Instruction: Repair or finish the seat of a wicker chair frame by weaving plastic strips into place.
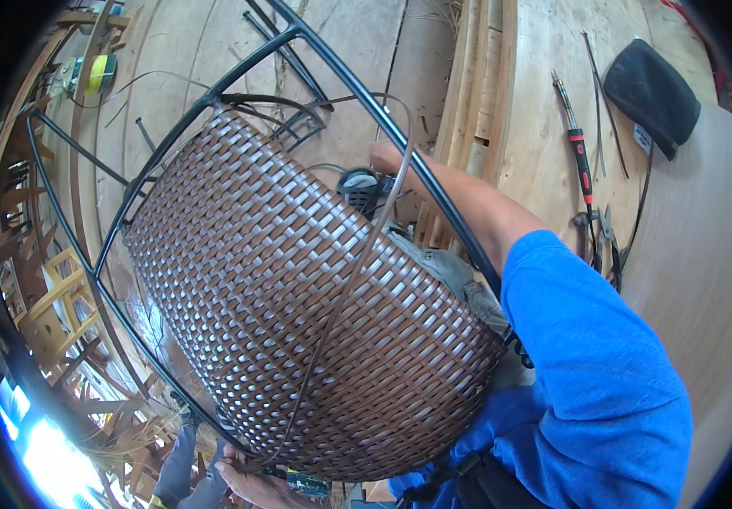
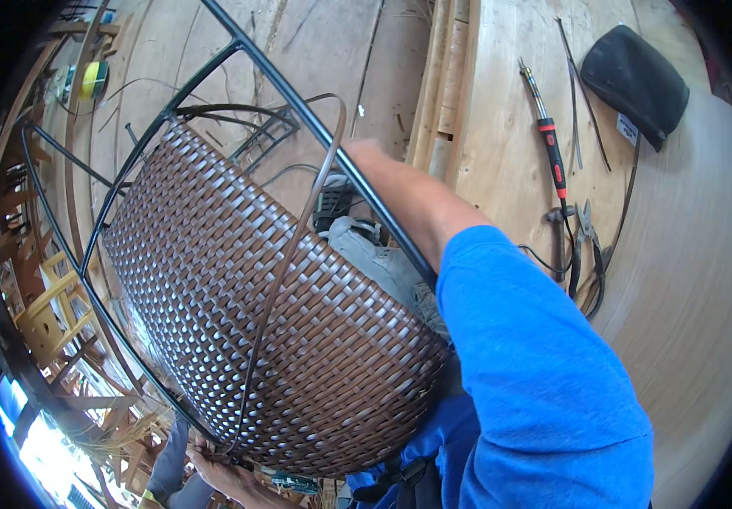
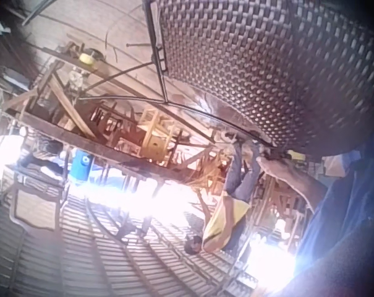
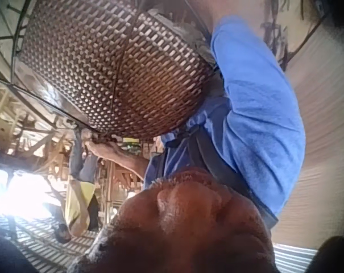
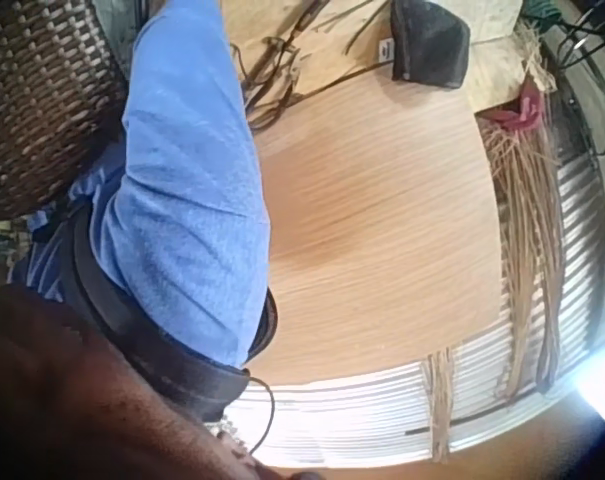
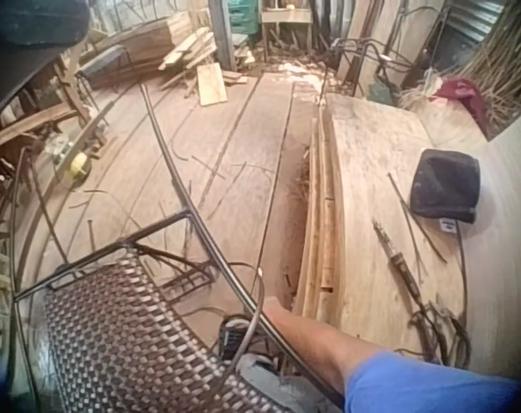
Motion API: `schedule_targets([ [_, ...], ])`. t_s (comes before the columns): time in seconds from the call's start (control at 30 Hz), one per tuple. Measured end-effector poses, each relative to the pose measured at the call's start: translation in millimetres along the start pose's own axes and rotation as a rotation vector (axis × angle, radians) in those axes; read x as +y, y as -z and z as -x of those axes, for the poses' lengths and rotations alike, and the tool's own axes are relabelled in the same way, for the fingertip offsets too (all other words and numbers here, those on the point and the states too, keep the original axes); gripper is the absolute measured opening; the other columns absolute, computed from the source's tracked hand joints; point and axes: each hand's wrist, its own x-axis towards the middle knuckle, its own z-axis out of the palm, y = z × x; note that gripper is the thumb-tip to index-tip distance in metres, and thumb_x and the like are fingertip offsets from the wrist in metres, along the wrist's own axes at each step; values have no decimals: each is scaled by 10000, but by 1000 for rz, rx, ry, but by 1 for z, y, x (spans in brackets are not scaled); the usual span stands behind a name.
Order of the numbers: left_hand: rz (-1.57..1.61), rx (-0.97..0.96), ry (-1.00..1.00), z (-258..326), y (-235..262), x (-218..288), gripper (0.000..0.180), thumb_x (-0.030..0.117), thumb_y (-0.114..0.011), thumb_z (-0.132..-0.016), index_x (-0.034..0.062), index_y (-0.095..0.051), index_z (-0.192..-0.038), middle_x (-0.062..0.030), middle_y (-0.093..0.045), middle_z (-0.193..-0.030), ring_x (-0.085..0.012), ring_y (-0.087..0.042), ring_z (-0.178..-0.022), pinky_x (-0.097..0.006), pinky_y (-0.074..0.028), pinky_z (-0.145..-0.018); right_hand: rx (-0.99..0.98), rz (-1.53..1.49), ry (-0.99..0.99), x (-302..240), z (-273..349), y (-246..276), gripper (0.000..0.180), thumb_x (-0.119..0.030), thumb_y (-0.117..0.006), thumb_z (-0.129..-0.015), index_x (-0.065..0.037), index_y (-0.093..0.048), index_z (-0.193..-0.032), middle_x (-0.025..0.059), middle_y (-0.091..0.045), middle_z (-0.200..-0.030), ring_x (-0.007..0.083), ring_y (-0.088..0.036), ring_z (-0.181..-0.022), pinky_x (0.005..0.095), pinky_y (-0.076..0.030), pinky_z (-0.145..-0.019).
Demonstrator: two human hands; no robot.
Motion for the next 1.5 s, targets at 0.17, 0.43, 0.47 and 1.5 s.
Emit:
schedule_targets([
  [0.17, 111, -5, -53, 1, -9, -2, 420, 347, -527, -923, -19, -543, -1128, -104, -583, -1082, -180, -536, -1006, -319, -437, -843, 328, -346, 85, 82, 34, 53, 265, -267, -558, -777, -62, -671, -901, 190, -638, -923, 362, -609, -845, 418, -495, -688],
  [0.43, -309, 321, -533, 35, 6, 28, 281, 226, -474, -936, -36, -510, -842, -65, -469, -721, -129, -477, -669, -279, -414, -584, 304, -152, -257, -76, 303, 280, 320, -305, -498, -880, -1, -594, -913, 118, -589, -705, 209, -575, -664, 353, -462, -630],
  [0.47, 49, 177, -460, 28, 9, 28, 261, 213, -502, -928, -9, -502, -791, -51, -449, -696, -108, -458, -640, -247, -402, -555, 257, -169, -355, -78, 336, 281, 308, -297, -497, -883, -4, -588, -909, 106, -584, -710, 187, -560, -647, 343, -461, -623],
  [1.5, 79, -1230, 449, 216, -77, -2, 312, 325, -454, -952, 20, -484, -1011, -88, -543, -740, -144, -494, -442, -246, -417, -411, -167, -446, 450, -210, 498, 199, 259, -139, -546, -853, -79, -546, -1105, 132, -619, -893, 316, -611, -835, 391, -501, -715],
])
